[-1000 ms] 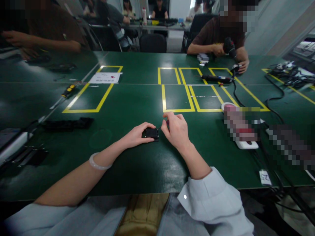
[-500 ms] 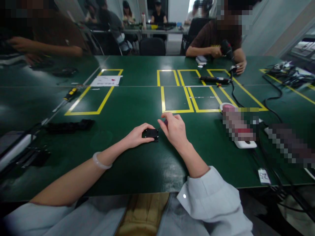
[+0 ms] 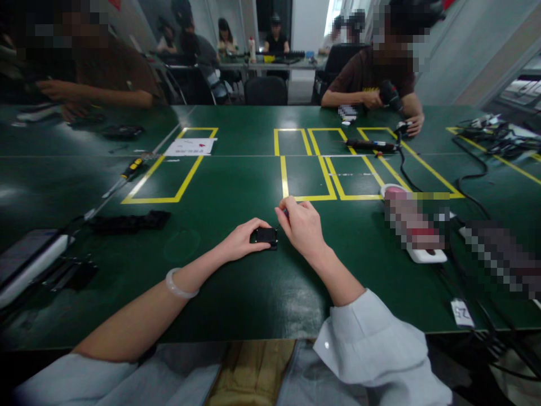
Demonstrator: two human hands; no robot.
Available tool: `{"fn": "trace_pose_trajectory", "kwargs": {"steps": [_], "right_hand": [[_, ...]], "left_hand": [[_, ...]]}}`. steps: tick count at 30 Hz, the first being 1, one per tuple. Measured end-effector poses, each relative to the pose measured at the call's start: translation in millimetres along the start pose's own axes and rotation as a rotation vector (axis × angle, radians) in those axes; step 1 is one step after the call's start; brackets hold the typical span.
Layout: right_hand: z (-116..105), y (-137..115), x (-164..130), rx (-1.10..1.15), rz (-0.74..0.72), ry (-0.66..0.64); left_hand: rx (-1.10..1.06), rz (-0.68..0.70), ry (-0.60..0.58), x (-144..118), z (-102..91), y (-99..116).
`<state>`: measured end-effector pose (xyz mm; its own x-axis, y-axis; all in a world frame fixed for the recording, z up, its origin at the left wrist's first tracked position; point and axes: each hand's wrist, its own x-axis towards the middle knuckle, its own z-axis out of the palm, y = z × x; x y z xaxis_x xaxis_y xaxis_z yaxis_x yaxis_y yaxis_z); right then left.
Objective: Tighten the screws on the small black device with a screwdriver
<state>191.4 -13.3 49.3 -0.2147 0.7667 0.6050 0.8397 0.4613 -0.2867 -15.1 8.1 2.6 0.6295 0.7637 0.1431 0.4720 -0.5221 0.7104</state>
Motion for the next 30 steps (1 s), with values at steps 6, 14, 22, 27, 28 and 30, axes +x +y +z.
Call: {"fn": "trace_pose_trajectory", "kwargs": {"steps": [6,14,22,27,28,30], "right_hand": [[-1.7,-4.8,15.4,-0.071,-0.062,-0.148],[-3.8,-4.1,37.0,-0.128,-0.047,-0.370],[-8.4,-7.3,42.8,-0.164,-0.072,-0.417],[-7.3,-4.3,43.9,-0.184,-0.060,-0.418],[-7.4,-4.2,44.2,-0.191,-0.063,-0.418],[-8.9,-5.1,44.8,-0.203,-0.067,-0.429]], "left_hand": [[0.011,-0.012,-0.007,-1.1,-0.9,2.0],[0.035,0.002,0.005,-2.1,-0.9,-0.4],[0.028,-0.017,-0.008,-3.5,-3.1,1.9],[0.025,-0.031,-0.009,-4.6,-3.6,1.8],[0.026,-0.032,-0.009,-4.6,-3.7,2.0],[0.029,-0.035,-0.012,-4.5,-4.2,2.6]]}}
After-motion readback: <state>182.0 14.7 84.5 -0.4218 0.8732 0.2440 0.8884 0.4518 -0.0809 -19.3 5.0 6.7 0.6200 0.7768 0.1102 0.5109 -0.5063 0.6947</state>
